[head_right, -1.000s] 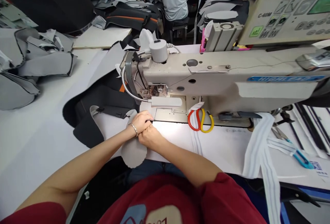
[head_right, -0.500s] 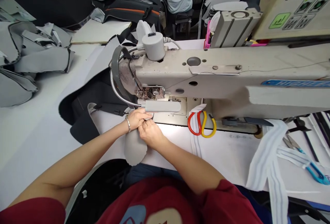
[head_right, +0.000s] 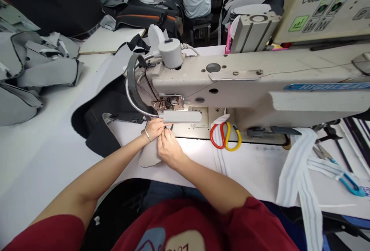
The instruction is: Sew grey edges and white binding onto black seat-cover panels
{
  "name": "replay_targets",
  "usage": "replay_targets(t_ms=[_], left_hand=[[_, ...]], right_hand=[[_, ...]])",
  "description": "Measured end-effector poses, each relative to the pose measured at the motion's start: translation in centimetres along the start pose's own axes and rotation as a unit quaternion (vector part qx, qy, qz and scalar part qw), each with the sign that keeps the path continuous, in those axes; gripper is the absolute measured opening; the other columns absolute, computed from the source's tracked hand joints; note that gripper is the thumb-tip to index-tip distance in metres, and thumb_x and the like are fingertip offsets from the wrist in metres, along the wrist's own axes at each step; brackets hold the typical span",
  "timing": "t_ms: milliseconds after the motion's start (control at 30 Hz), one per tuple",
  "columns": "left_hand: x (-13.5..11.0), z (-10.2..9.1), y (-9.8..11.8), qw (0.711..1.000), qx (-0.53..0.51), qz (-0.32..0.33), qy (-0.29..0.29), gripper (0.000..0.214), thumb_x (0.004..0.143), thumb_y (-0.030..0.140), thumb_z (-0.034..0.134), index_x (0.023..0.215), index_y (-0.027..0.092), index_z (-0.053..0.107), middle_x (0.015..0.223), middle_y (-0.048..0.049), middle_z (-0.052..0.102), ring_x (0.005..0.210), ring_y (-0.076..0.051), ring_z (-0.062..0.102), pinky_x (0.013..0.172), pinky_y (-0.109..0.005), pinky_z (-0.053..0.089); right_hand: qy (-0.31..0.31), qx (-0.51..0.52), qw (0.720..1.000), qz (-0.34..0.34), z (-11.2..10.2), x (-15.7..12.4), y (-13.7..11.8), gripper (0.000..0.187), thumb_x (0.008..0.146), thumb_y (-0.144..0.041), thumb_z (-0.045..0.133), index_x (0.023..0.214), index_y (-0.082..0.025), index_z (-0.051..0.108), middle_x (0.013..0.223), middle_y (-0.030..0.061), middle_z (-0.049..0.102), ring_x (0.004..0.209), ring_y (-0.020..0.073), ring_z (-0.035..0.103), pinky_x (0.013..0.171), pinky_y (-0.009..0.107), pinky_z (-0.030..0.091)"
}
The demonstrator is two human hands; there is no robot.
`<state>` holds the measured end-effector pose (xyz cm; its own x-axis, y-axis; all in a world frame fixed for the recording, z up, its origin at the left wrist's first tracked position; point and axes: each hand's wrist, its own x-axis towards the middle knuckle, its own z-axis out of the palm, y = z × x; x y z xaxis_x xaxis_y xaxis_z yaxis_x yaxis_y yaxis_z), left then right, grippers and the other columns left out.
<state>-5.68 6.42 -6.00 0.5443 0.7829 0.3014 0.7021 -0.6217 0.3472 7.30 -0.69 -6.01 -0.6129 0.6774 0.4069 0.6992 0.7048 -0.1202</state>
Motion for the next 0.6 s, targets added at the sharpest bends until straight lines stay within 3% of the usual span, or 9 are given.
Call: replay_targets(t_ms=[233,467,600], left_hand=[[-0.6,-0.4,-0.2,0.999,0.003,0.043,0.014,0.028,0.074,0.012,0.038,0.072,0.019,0.065,0.082,-0.0046,0.063,0.08,-0.014,0.052,0.071,-0.028,0.044],[-0.9,-0.6,-0.1,0.998,0.03,0.043,-0.034,0.028,0.078,0.021,0.038,0.071,0.021,0.065,0.072,-0.004,0.061,0.073,-0.013,0.053,0.065,-0.025,0.045],[-0.6,-0.2,-0.4,0.997,0.055,0.048,-0.028,0.028,0.078,0.019,0.037,0.069,0.02,0.064,0.076,-0.0042,0.062,0.079,-0.013,0.052,0.067,-0.024,0.044]], right_hand=[[-0.034,0.008,0.999,-0.028,-0.7,-0.9,-1.6,0.038,0.079,-0.004,0.029,0.112,0.009,0.045,0.113,0.0283,0.048,0.11,0.0295,0.041,0.09,0.053,0.031],[-0.045,-0.029,0.998,-0.039,-0.8,-1.1,-1.7,0.04,0.078,-0.003,0.029,0.112,0.013,0.043,0.111,0.0311,0.048,0.105,0.0293,0.046,0.089,0.051,0.033],[-0.046,-0.064,0.996,-0.04,-0.5,-0.7,-1.4,0.04,0.078,-0.003,0.028,0.112,0.013,0.042,0.11,0.0317,0.048,0.104,0.0307,0.047,0.087,0.051,0.033]])
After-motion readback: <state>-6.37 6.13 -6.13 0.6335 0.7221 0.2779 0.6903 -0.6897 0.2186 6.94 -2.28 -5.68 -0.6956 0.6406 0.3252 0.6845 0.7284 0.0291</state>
